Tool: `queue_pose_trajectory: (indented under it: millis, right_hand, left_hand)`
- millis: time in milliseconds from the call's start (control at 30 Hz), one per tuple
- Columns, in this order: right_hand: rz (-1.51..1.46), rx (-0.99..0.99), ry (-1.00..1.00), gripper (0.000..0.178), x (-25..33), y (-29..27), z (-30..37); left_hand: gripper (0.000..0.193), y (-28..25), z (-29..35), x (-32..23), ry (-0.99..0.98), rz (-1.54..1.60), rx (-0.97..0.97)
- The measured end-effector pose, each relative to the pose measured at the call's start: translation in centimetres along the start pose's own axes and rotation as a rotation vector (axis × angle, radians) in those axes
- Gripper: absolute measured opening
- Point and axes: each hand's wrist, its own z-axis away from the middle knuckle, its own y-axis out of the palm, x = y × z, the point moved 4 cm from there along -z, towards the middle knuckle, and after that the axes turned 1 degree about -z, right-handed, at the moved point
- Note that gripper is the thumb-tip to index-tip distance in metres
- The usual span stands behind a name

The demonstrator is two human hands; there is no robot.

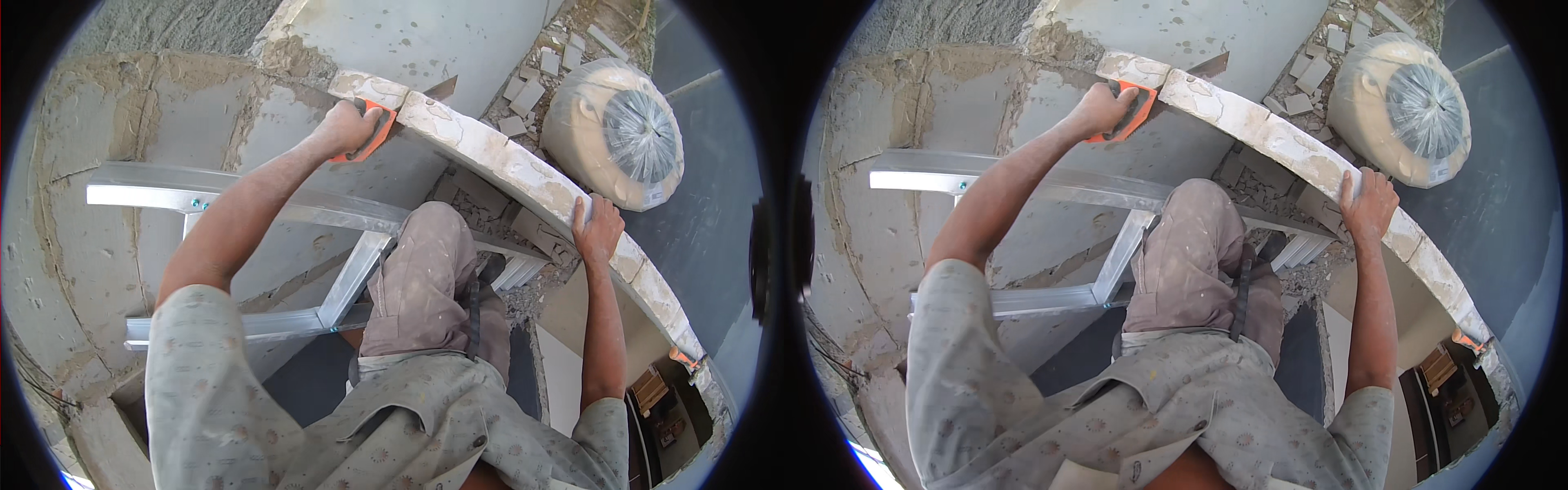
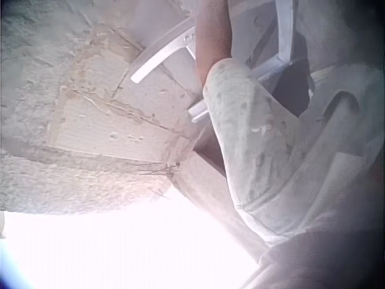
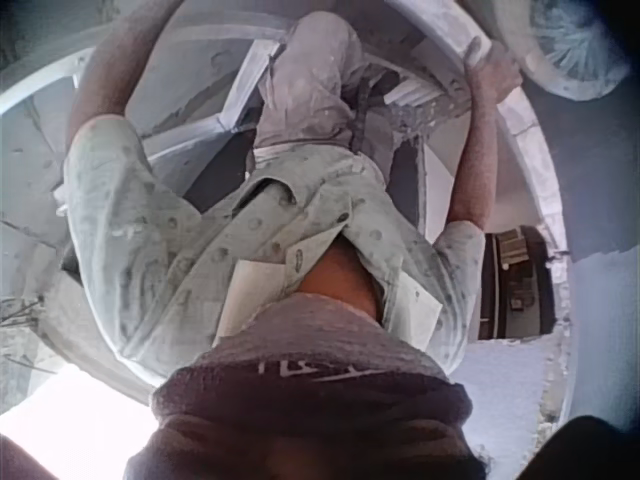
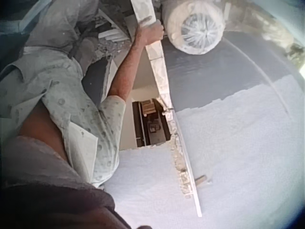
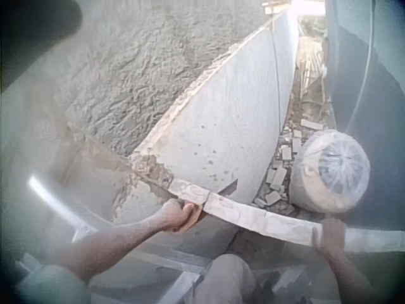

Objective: Cutting and removing segments of a masonry wall using a hand saw and hammer.

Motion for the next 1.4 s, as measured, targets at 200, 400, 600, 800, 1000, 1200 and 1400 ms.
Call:
queue_pose_trajectory:
  millis: [200, 400, 600, 800, 1000, 1200, 1400]
  right_hand:
    - [-0.029, 0.018, 0.03, 0.036, -0.2, 0.2, 0.3]
    - [-0.01, 0.082, 0.024, 0.035, -0.2, 0.2, 0.2]
    - [-0.025, 0.085, 0.014, 0.036, -0.2, 0.2, 0.2]
    - [0.01, 0.101, 0.04, 0.035, -0.1, 0.1, 0.0]
    - [0.023, 0.214, 0.058, 0.034, -0.5, 0.2, -0.4]
    - [-0.03, 0.046, -0.007, 0.034, -0.3, 0.1, 0.3]
    - [-0.035, 0.067, 0.008, 0.036, -0.4, 0.3, 1.1]
  left_hand:
    - [0.06, -5.0, 3.0, 4.1, 0.015, 0.116, 0.154]
    - [0.051, -1.1, 1.7, 2.4, -0.095, 0.12, 0.125]
    - [0.054, 2.2, 0.9, 3.5, 0.074, -0.023, -0.049]
    - [0.057, -3.2, 3.0, 3.6, -0.174, 0.106, 0.066]
    - [0.059, 6.7, -1.0, 4.5, -0.191, 0.189, 0.083]
    - [0.059, 0.8, 4.3, 6.2, -0.322, 0.125, 0.132]
    - [0.053, 11.2, 1.9, 5.2, -0.224, 0.115, -0.185]
